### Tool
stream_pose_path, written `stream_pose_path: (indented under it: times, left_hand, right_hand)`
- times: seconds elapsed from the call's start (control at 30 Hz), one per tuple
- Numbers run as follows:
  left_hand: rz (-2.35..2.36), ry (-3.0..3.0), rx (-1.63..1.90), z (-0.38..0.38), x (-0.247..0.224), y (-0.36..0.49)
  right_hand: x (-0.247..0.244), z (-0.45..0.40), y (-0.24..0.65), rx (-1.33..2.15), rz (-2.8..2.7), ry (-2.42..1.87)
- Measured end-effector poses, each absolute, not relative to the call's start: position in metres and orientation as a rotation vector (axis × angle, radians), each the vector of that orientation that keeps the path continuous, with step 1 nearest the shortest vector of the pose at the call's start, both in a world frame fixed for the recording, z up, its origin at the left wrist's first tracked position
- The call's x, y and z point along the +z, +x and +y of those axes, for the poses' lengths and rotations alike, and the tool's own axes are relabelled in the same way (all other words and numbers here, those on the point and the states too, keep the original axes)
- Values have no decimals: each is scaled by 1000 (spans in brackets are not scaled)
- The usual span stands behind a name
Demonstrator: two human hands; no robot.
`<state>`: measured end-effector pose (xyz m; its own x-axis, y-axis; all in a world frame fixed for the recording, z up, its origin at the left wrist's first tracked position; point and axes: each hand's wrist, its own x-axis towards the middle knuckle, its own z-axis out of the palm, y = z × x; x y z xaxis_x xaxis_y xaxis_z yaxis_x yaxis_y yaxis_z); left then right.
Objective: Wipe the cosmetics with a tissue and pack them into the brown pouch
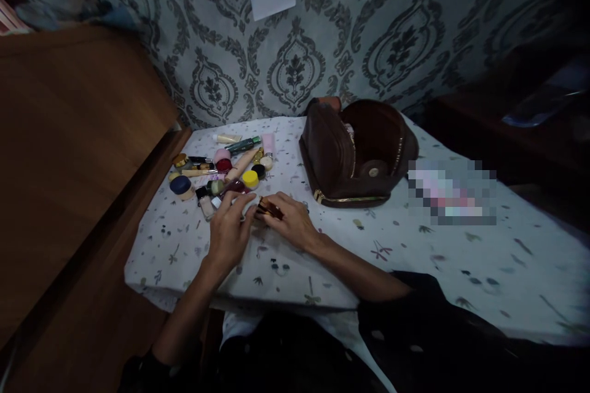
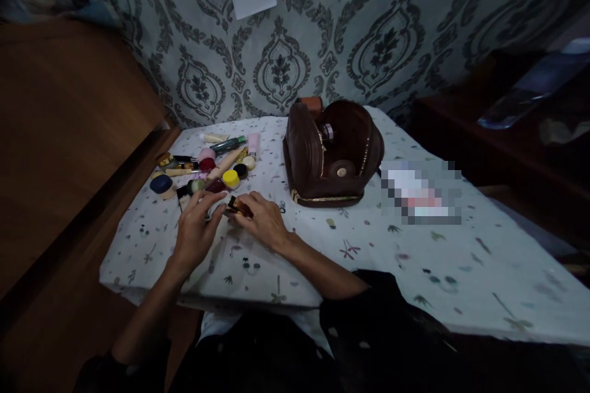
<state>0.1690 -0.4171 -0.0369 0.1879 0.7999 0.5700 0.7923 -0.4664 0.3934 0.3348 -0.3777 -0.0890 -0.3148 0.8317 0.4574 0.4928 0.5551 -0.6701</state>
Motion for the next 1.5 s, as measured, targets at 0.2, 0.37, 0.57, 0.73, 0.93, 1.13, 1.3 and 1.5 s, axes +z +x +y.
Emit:
stream_pose_path:
  times: [0.2,0.37,0.57,0.73,0.93,1.13,1.3,1.5]
  left_hand:
    - [1621,2225,1234,-409,-47,146]
    - [1640,2151,1235,-405,-60,128]
    - [1934,2355,1083,-409,-68,128]
    - [2168,2556,912,-412,-68,135]
    - [2179,2595,863,-414,-61,136]
    - [2203,2718,772,-419,-52,146]
    - [1967,2832,769,-425,-49,167]
    - [1808,2869,762,-426,-48,186]
  right_hand:
    - [-94,-375,333,554,-1866,-991]
    - [-101,-373,329,620,-1896,-884]
    - [-106,-370,326,747,-1870,-910]
    - [-107,-369,327,793,-1874,-920]
    - [-108,-371,328,863,-1885,-907]
    - [-110,-372,328,856,-1946,-843]
    - [-110,-371,327,827,-1953,-835]
    - [-107,-370,325,783,-2043,-1013]
